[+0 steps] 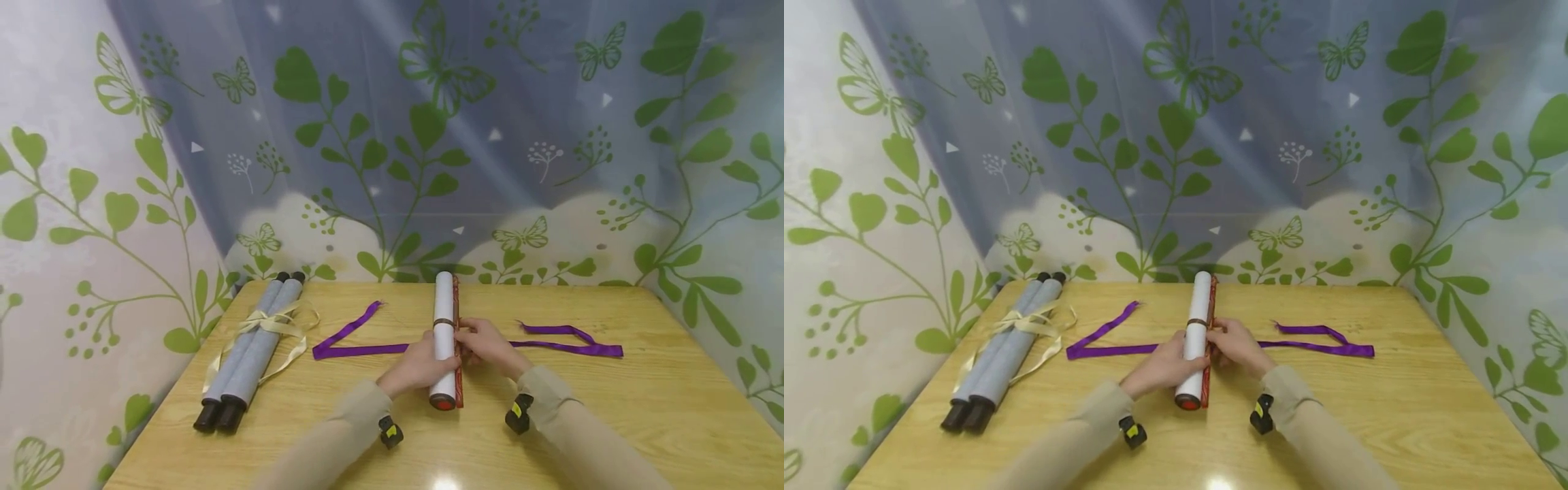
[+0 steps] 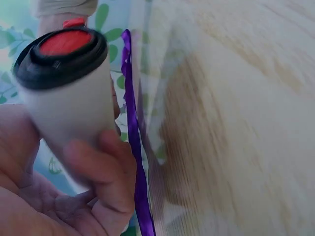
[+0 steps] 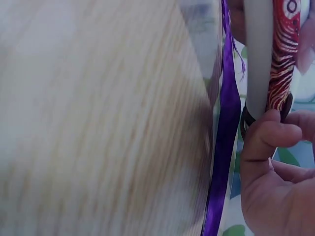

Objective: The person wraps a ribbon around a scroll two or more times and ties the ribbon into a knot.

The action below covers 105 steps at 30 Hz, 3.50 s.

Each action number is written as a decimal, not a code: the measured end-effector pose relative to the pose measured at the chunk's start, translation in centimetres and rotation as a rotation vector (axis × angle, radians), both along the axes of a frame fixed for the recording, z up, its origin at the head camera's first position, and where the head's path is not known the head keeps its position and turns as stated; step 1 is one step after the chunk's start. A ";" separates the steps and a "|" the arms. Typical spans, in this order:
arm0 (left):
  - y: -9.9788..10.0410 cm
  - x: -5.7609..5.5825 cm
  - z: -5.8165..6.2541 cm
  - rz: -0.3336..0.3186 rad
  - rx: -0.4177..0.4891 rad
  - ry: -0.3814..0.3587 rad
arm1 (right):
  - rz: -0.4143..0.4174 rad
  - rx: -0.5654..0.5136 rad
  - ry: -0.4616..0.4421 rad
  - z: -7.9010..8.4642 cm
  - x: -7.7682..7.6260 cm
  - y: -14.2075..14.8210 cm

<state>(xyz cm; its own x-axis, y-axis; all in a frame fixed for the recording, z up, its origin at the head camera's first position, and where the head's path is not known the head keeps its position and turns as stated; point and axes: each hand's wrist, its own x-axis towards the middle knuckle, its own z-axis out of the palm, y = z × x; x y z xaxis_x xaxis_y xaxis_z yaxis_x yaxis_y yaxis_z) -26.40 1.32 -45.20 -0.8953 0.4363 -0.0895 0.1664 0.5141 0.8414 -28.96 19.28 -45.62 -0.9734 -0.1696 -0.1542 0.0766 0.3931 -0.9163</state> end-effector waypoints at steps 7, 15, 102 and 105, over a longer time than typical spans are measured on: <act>1.3 -0.2 -0.2 -0.008 -0.074 0.067 | -0.003 0.023 0.014 -0.4 -0.5 0.9; 2.1 0.2 -0.5 0.014 -0.123 0.074 | 0.023 0.069 0.059 -1.1 -0.5 1.6; 0.4 -6.8 0.7 -0.113 -0.833 0.547 | 0.269 0.748 0.435 0.4 -2.7 6.2; 0.1 -6.8 0.9 -0.081 -0.896 0.617 | 0.203 0.786 0.452 0.6 -2.7 6.9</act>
<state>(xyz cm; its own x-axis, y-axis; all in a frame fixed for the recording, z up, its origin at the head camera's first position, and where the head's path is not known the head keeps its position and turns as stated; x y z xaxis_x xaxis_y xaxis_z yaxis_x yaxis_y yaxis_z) -33.22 1.45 -44.30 -0.8665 0.4966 0.0504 0.4928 0.8671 -0.0728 -31.66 26.19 -45.03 -0.9323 -0.3505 0.0896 -0.3606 0.8808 -0.3068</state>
